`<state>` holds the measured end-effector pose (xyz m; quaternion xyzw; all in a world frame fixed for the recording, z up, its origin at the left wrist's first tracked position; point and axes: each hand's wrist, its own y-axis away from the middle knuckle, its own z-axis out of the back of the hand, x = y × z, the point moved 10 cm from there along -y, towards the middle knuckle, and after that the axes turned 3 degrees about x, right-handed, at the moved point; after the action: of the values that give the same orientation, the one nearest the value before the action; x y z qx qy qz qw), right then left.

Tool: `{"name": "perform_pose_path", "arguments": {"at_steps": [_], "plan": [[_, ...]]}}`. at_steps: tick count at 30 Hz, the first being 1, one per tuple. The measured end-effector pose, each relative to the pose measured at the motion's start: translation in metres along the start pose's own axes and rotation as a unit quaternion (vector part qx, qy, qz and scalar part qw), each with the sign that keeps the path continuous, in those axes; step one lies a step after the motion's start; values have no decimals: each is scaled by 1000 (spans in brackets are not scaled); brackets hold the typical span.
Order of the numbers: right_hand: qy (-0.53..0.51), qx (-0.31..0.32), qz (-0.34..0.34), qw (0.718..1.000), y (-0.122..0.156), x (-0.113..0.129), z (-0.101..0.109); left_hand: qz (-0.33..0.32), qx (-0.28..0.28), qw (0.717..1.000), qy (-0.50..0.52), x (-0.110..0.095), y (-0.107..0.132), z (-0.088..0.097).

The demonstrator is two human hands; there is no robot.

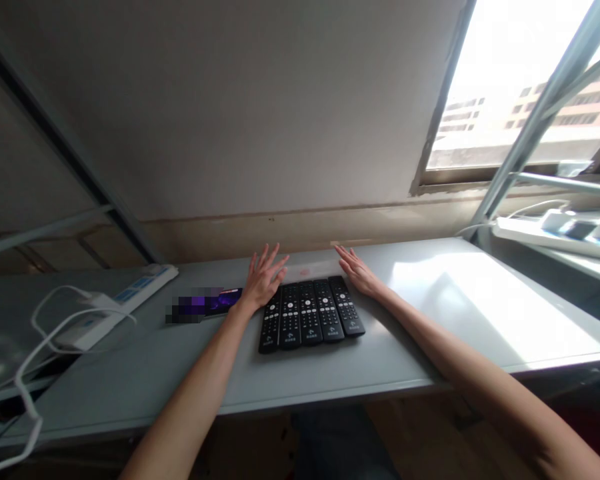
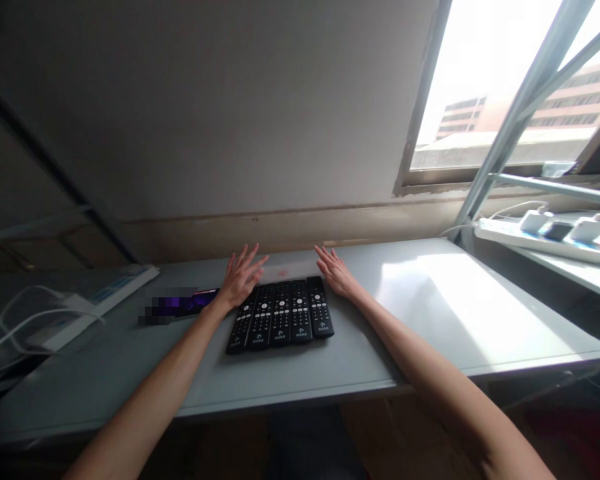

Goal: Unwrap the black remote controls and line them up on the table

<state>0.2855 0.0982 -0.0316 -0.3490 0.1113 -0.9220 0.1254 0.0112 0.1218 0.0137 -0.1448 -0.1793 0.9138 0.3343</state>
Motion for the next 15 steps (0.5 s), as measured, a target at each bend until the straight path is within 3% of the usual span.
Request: {"name": "perform_pose_path", "arguments": {"at_steps": [8, 15], "plan": [[45, 13, -30, 998, 8, 2, 1, -2, -47, 999, 7, -7, 8, 11], [93, 24, -33, 995, 13, 10, -1, -41, -172, 984, 32, -17, 22, 43]]}}
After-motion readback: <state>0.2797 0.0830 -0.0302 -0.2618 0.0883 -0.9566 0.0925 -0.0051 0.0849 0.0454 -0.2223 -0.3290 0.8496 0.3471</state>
